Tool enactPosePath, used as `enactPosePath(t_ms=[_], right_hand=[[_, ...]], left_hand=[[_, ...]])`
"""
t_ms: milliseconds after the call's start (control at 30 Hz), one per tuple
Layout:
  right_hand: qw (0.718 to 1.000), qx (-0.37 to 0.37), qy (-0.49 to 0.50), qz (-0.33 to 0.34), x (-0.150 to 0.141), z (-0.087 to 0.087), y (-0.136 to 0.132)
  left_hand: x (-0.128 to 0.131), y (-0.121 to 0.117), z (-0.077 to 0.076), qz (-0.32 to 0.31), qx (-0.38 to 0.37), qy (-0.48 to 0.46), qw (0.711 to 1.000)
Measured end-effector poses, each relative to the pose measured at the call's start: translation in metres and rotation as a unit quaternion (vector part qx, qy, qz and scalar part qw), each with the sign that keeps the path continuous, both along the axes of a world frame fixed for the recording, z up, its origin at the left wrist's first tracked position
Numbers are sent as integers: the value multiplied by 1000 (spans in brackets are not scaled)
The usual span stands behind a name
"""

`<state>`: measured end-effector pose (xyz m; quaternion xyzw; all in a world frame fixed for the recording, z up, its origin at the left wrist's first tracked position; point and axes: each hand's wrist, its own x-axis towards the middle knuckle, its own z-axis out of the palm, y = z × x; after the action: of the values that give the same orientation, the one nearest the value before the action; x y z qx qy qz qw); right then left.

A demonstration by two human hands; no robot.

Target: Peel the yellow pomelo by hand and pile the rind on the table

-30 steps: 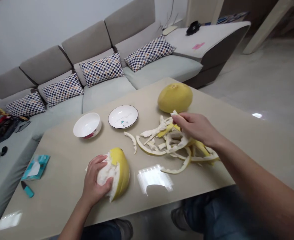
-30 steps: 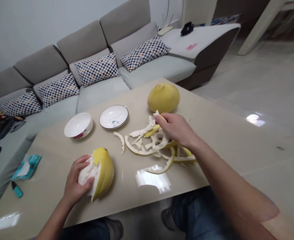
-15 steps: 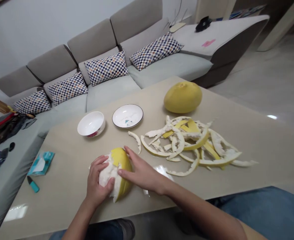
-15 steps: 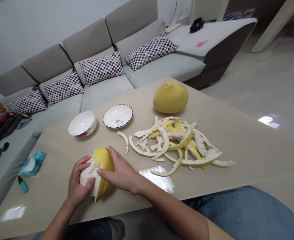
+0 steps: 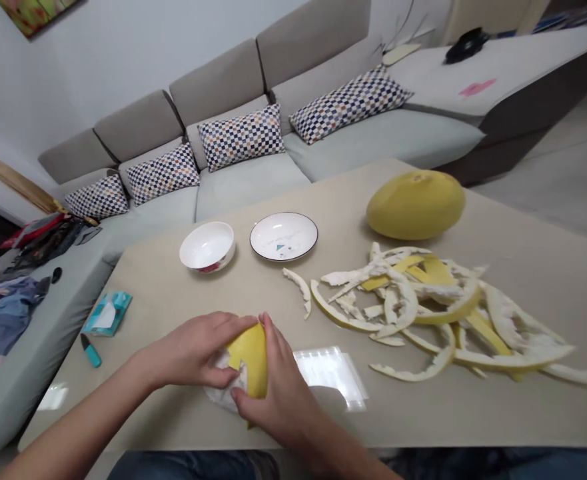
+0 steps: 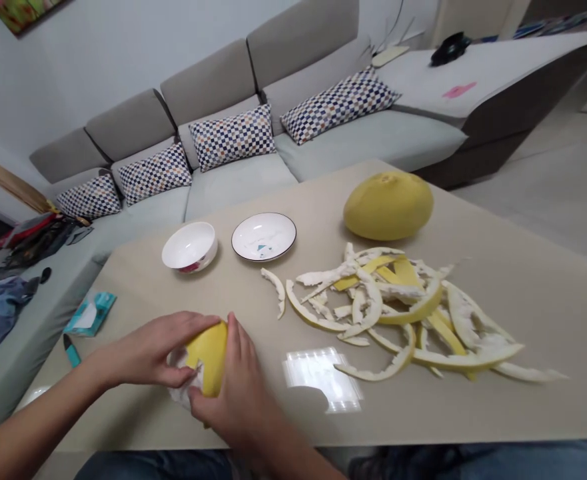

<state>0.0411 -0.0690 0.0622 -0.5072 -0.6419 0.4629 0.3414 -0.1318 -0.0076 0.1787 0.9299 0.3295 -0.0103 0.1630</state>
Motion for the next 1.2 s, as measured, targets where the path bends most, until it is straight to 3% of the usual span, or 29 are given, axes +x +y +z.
enactPosePath(t_ms=[133,267,467,667,900,1100,1200], right_hand=[[991,118,-3,-68,-12,-19,-17],[976,191,-29,-101,-21,-20,-20],[971,229,-24,-59,-17,-19,-18],[982,185,24,26,1,-28,-10],[983,161,44,73,12,-31,-4],[981,171,37,78,9,-34,1],[979,196,25,55,6,-38,0]], left_hand=[[2,-13,-9,6,54,35,998],[7,-23,-10,62,93,68,991],[7,-20,-17,72,96,39,992],[1,-11,-36,47,135,-57,988],[-8,0,-34,45,27,-148,988],[-17,-2,-20,129,-97,-124,979],[-7,-12,-13,186,-106,-83,973]])
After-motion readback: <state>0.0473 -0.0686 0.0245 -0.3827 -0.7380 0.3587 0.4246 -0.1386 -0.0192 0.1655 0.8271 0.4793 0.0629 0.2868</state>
